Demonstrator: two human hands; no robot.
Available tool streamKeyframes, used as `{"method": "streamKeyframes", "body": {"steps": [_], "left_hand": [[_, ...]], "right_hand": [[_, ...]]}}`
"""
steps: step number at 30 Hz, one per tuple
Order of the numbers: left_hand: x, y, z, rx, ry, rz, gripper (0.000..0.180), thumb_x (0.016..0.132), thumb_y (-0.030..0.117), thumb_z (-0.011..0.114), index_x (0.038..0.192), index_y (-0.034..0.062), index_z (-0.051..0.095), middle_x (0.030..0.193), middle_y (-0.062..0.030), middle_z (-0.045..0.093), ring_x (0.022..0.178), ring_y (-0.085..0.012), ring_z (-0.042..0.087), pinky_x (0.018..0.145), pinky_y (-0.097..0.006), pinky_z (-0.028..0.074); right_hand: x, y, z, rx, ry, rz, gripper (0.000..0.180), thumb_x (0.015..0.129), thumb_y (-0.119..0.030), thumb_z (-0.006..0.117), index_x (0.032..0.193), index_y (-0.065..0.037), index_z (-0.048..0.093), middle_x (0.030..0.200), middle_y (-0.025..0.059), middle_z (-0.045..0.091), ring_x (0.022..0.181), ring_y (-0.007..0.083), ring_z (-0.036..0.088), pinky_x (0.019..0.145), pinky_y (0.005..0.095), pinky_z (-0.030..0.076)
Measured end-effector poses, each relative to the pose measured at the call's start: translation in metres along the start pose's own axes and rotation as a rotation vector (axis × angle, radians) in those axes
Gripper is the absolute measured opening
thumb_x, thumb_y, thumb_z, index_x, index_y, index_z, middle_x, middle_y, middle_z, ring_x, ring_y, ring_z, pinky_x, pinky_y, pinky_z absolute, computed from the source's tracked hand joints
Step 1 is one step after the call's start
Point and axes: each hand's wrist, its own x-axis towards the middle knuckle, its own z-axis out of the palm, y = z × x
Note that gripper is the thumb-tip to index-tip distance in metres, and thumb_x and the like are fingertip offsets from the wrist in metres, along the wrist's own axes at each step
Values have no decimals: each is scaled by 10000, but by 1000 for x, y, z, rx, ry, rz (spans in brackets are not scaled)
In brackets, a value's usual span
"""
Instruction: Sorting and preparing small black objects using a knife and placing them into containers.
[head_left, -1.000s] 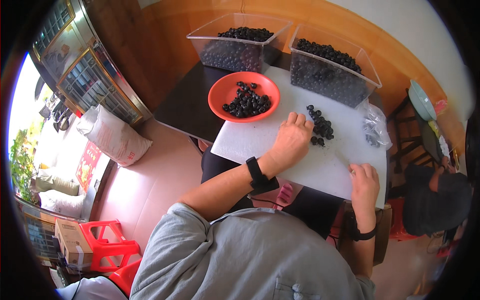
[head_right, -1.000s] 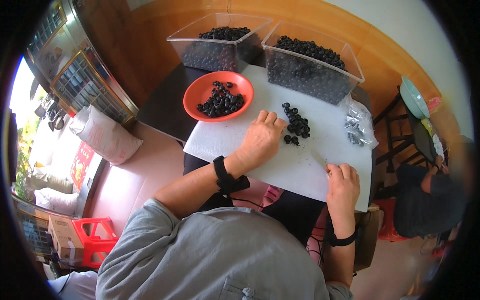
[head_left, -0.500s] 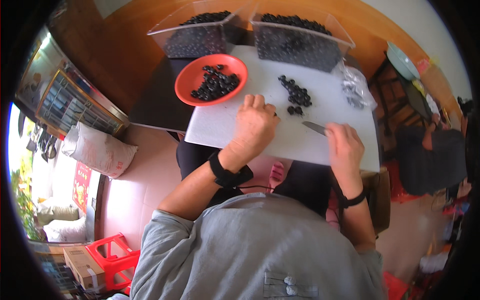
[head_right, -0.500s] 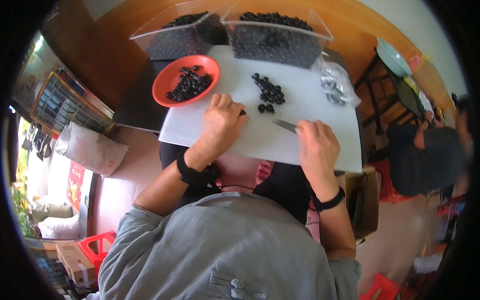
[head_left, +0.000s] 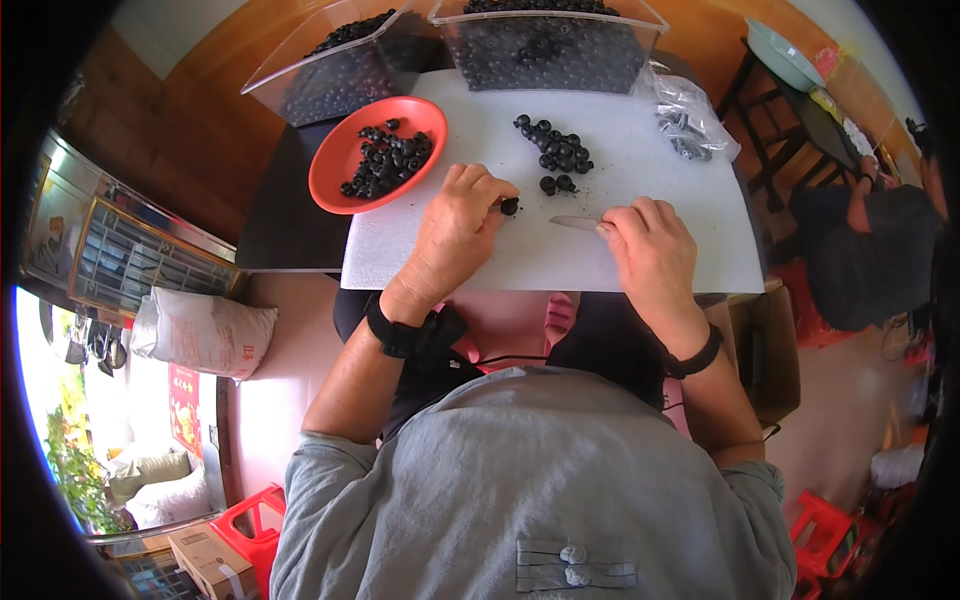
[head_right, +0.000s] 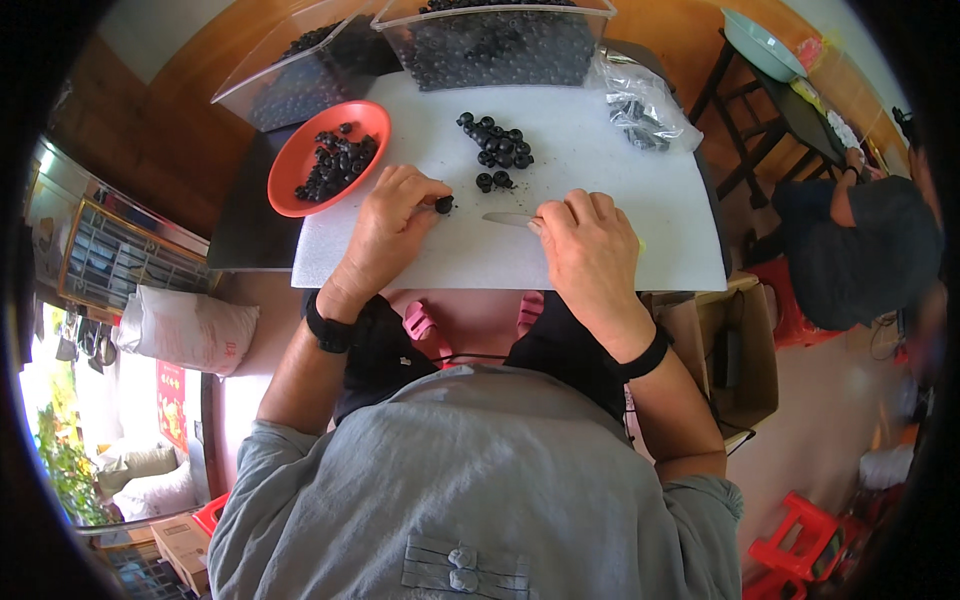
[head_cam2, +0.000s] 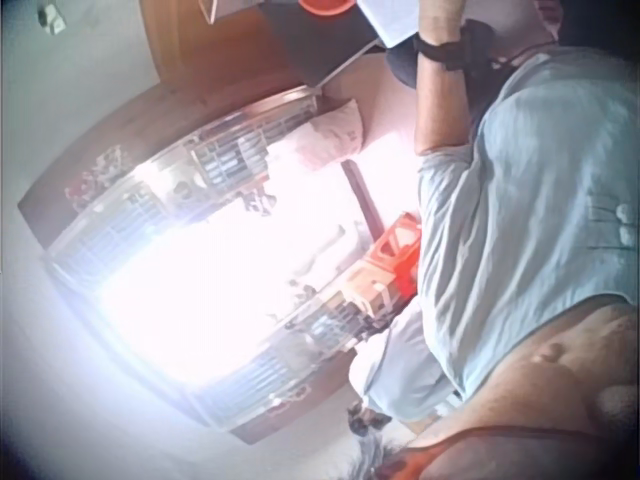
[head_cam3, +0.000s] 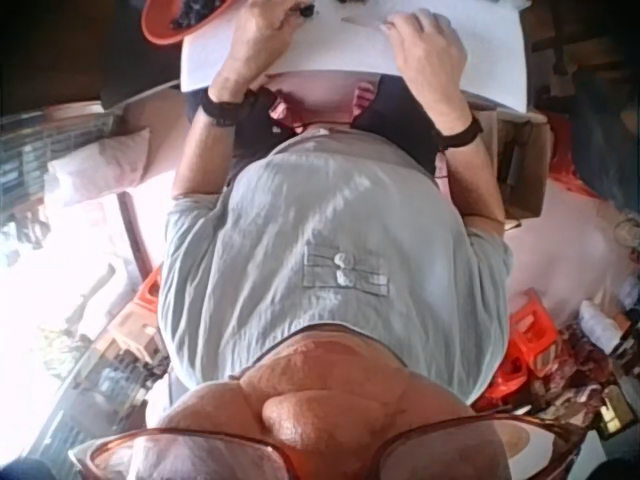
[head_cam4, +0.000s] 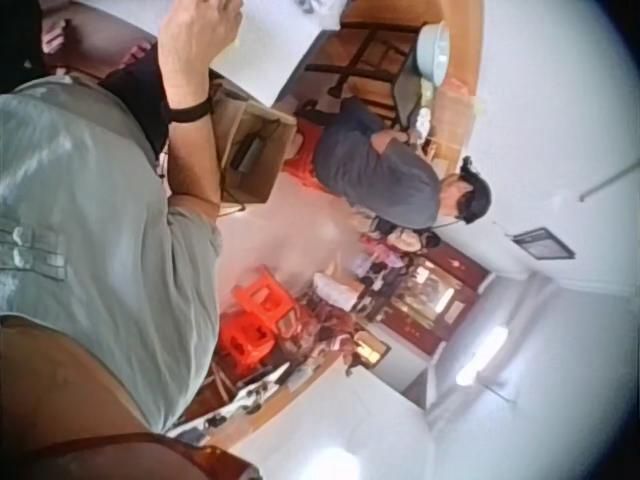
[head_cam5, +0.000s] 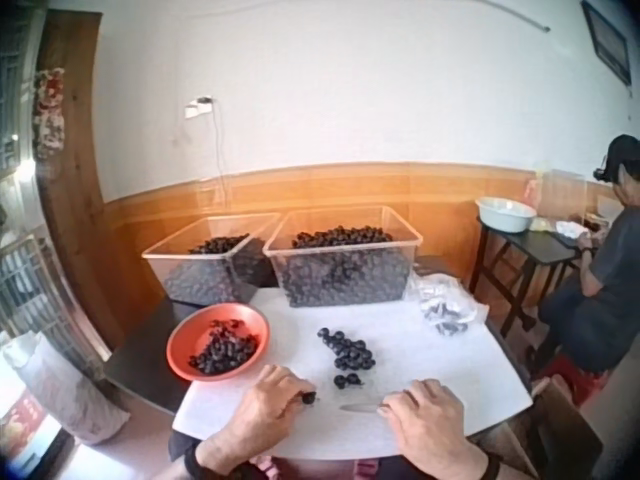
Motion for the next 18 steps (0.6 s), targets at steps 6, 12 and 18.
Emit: {"method": "streamKeyframes", "body": {"steps": [6, 12, 18], "left_hand": [[5, 7, 6, 130, 15, 78, 247, 816, -54, 681, 1043, 36, 720, 942, -113, 612, 922, -321, 577, 785, -440, 501], [6, 14, 12, 136, 72, 45, 244, 825, -35, 696, 1053, 43, 730, 977, -121, 635, 968, -344, 590, 800, -444, 545], [1, 31, -1, -784, -36, -424, 234, 963, -9, 653, 1187, -1, 718, 1003, -81, 699, 868, -169, 623, 763, -302, 534]], "right_hand": [[4, 5, -5, 125, 43, 67, 78, 935, -146, 707, 918, -100, 646, 843, 49, 617, 756, 286, 612, 660, 416, 497], [9, 2, -2, 236, 49, 120, 83, 959, -143, 689, 920, -87, 641, 830, 61, 651, 741, 284, 635, 635, 417, 495], [13, -12, 5, 418, 72, 174, 115, 961, -164, 706, 917, -75, 649, 797, 71, 675, 704, 284, 656, 603, 396, 500]]}}
